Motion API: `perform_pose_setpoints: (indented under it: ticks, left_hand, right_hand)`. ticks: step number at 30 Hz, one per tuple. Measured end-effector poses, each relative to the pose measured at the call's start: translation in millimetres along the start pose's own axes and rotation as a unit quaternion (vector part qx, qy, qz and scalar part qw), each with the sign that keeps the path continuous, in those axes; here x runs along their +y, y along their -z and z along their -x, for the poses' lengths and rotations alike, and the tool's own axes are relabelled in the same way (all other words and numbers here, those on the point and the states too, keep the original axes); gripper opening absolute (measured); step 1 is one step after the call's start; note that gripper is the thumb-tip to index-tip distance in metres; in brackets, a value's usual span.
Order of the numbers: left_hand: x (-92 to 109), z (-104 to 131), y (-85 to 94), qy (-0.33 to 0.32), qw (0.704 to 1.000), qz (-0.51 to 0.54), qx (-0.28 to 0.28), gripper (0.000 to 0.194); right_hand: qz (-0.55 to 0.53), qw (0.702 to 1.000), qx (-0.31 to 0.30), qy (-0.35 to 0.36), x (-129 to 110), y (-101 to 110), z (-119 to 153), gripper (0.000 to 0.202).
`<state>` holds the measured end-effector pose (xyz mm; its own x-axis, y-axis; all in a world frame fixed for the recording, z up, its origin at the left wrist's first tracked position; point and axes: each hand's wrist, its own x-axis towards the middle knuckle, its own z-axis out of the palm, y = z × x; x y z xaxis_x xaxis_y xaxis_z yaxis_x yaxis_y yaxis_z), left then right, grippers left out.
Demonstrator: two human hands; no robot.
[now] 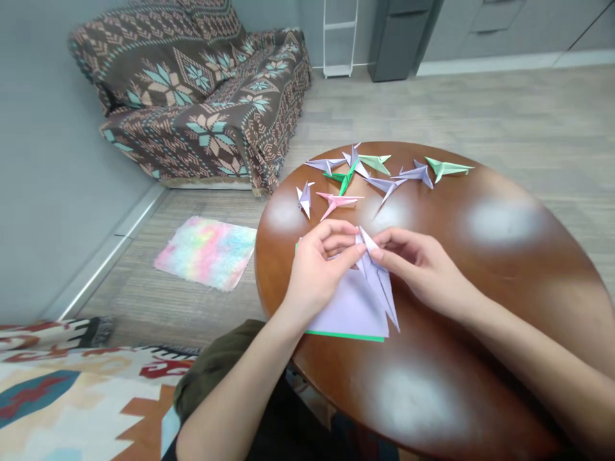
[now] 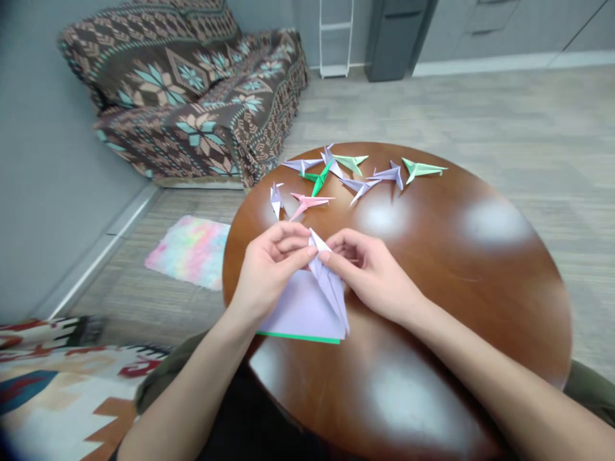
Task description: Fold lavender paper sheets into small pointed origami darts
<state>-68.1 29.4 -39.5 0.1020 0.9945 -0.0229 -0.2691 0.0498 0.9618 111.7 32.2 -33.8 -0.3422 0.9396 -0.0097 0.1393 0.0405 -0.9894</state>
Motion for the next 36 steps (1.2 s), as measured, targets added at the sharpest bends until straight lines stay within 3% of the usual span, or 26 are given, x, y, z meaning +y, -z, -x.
perform_pose_setpoints:
  ticks: [2, 4, 10, 25, 36]
  left_hand:
    - [0, 0, 0.7, 0.002, 1.000, 0.008, 0.008, 0.040]
    - [-1, -1, 2.4, -0.001, 1.000, -0.005, 0.014, 0.045]
    - [-3, -1, 2.3, -0.005, 0.999, -0.037, -0.006, 0.023]
    - [-5, -1, -0.3, -0.009, 0.996, -0.065, 0.054, 0.025]
    - [-10, -3, -1.7, 0.033, 0.998, -0.017, 0.044, 0.030]
  right_hand:
    - [0.002, 0.999, -0.031, -0.017, 2, -1, 0, 0.026]
    - [0.001, 1.000, -0.021, -0.016, 3, -2, 1, 0.028]
    - [-0.002, 0.999, 0.023, -0.028, 5, -5, 3, 0.027]
    - [-0.035, 0.994, 0.088, -0.047, 6, -13, 5, 0.033]
    - [0.002, 0.994, 0.111, -0.015, 3, -14, 6, 0.025]
